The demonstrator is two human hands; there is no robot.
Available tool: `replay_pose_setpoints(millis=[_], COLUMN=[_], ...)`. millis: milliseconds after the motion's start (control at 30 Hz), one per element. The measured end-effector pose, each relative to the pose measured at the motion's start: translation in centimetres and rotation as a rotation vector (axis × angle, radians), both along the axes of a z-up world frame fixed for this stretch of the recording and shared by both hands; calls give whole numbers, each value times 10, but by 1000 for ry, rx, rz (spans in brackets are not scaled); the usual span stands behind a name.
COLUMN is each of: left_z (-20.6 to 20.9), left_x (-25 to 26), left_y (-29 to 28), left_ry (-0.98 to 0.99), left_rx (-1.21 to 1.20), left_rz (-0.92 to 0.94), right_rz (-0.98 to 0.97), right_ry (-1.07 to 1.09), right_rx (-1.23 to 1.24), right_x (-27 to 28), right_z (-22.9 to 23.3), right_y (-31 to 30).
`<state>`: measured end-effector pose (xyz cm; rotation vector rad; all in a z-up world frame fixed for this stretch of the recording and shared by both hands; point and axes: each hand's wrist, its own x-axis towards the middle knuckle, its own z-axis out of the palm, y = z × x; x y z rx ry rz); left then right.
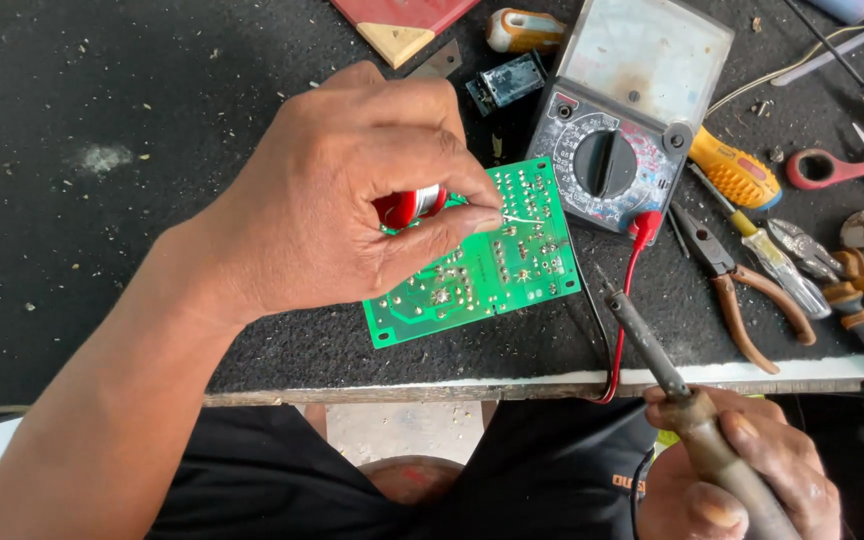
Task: The person uses a soldering iron and solder wire to attach components to a green circuit board. They hold the board with one hand while applying heat and solder with the other, working on various connection points across the board's surface.
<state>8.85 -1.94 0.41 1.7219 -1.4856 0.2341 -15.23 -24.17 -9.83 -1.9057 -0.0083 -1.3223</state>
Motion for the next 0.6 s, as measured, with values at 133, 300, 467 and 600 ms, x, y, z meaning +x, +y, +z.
replay_pose_setpoints(millis=[133,300,467,600], left_z=[1,6,10,12], left_x=[-2,-3,-6,-7], left_y=[-2,-5,-7,-8], left_ry=[-64,-220,-281,-290], left_rx=[2,35,29,35], left_rz=[-42,-46,-45,-49], right_rz=[19,-28,14,0], right_ry=[-12,39,-10,83], right_rx=[62,21,46,119], right_x=[1,4,6,2], right_z=[2,8,4,13], right_y=[5,16,11,19])
